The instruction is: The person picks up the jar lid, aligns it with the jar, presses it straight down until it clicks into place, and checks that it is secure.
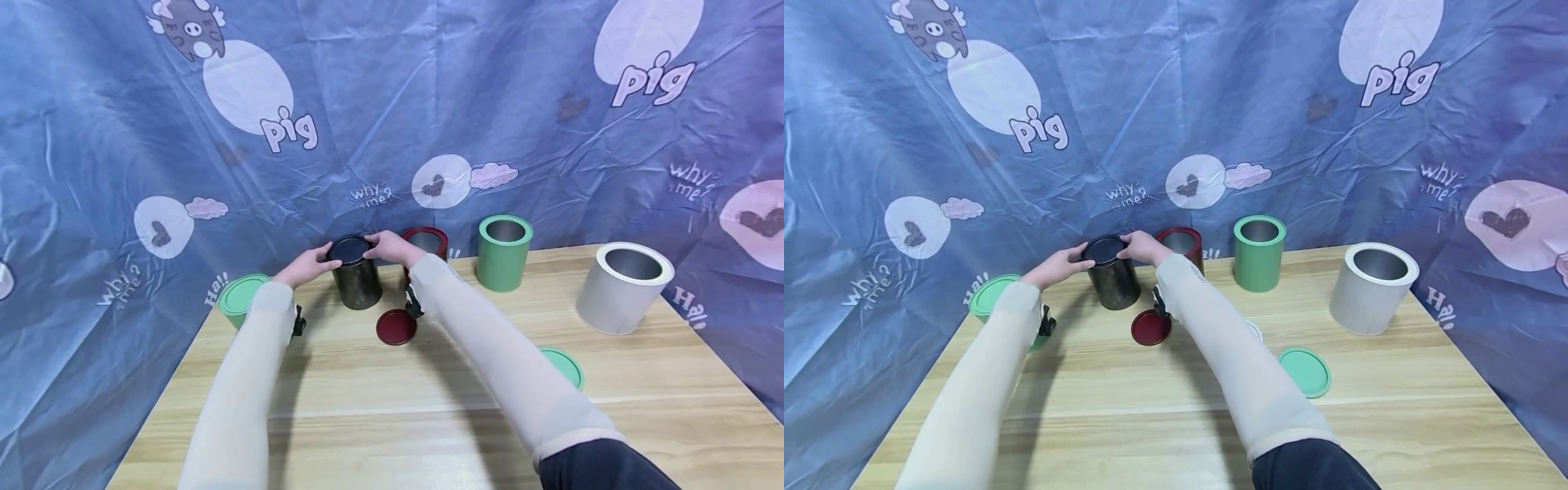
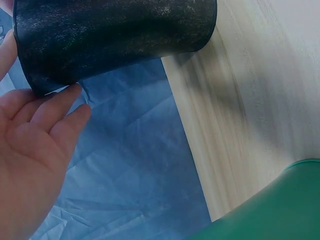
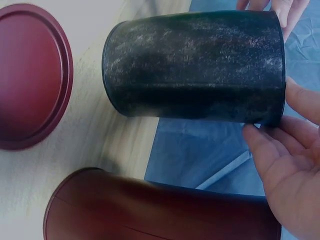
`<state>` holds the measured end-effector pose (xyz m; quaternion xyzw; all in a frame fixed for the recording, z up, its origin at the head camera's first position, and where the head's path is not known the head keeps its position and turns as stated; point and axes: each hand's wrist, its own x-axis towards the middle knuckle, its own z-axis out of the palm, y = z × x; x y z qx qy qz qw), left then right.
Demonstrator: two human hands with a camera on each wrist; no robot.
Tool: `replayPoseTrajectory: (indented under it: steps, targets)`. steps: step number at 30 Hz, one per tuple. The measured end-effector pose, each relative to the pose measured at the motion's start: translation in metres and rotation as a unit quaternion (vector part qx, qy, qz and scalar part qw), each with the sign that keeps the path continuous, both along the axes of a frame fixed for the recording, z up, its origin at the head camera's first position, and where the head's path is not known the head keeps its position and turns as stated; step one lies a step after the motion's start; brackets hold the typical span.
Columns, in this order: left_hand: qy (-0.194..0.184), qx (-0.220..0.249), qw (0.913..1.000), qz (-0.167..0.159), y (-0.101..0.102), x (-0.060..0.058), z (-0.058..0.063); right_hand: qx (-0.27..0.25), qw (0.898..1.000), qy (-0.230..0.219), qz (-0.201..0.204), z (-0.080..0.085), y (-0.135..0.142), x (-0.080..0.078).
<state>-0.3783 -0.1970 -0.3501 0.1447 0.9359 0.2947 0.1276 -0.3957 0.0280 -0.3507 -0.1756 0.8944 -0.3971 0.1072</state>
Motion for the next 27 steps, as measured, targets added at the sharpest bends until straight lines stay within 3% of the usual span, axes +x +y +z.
replayPoseTrajectory:
  steps: [18,27]
  targets:
    - [0.01,0.009,0.9997,-0.021,0.0024,0.0028,-0.0074,0.099,0.993,0.051,0.032,0.0005,0.0063,0.0019]
    - [0.005,-0.017,0.9998,-0.013,0.0024,0.0098,-0.008,0.081,0.995,0.039,0.03,-0.0032,0.0066,0.0055]
